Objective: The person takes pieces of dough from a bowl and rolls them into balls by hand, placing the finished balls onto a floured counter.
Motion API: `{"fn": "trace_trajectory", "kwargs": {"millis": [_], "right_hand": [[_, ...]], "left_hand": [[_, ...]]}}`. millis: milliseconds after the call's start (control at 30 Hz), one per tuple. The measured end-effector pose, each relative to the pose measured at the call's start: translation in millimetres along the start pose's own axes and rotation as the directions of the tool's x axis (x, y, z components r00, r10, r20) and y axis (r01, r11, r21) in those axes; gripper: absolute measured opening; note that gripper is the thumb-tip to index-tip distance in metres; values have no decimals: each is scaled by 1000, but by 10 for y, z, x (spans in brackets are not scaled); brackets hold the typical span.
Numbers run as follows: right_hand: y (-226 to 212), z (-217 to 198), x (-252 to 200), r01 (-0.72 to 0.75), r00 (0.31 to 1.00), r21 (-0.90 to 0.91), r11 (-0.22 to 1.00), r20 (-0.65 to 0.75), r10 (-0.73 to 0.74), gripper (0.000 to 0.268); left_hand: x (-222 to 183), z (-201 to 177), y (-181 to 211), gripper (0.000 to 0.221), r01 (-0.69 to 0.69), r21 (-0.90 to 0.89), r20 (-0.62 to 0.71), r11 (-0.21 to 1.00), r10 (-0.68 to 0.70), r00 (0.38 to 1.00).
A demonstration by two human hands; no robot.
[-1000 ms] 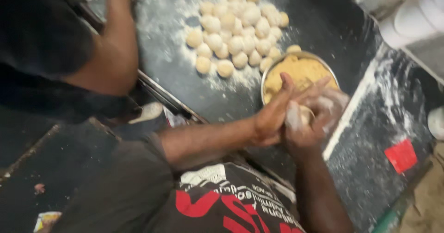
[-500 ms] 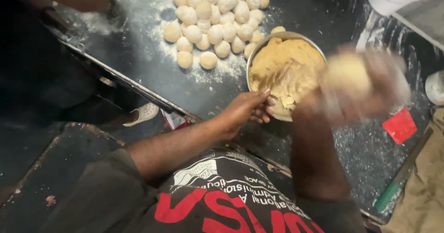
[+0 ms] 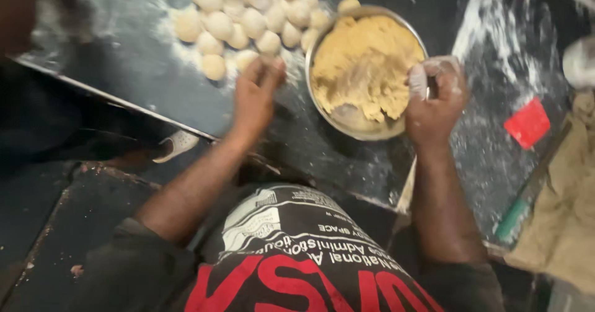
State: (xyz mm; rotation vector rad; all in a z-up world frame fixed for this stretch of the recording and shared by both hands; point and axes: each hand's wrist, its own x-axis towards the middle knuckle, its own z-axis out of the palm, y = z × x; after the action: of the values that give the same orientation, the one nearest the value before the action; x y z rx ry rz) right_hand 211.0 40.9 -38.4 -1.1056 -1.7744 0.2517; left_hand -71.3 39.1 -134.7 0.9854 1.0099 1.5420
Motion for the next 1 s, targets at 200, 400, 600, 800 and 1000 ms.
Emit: {"fn": "trace_trajectory", "kwargs": {"millis": [200, 400, 600, 800, 1000], "right_hand": [[66, -557, -170, -245, 965, -6, 969, 90, 245, 8], [-453, 133, -220, -124, 634, -281, 952, 715, 294, 69], [-327, 960, -205, 199, 805, -373, 906, 590, 65, 76], [-111, 1031, -271, 47, 805, -422, 905, 552, 215, 38], [-145, 885, -206, -12, 697, -490, 872, 621, 359, 29]], "left_hand": [[141, 88, 156, 18, -33, 65, -42, 997, 36, 998], [360, 452, 38, 27, -403, 360, 180, 841, 362, 915], [725, 615, -327, 27, -332, 217, 227, 918, 283, 932], [669, 672, -483, 33, -401, 344, 225, 849, 340, 913], [561, 737, -452, 38, -423, 406, 163, 810, 391, 906]]}}
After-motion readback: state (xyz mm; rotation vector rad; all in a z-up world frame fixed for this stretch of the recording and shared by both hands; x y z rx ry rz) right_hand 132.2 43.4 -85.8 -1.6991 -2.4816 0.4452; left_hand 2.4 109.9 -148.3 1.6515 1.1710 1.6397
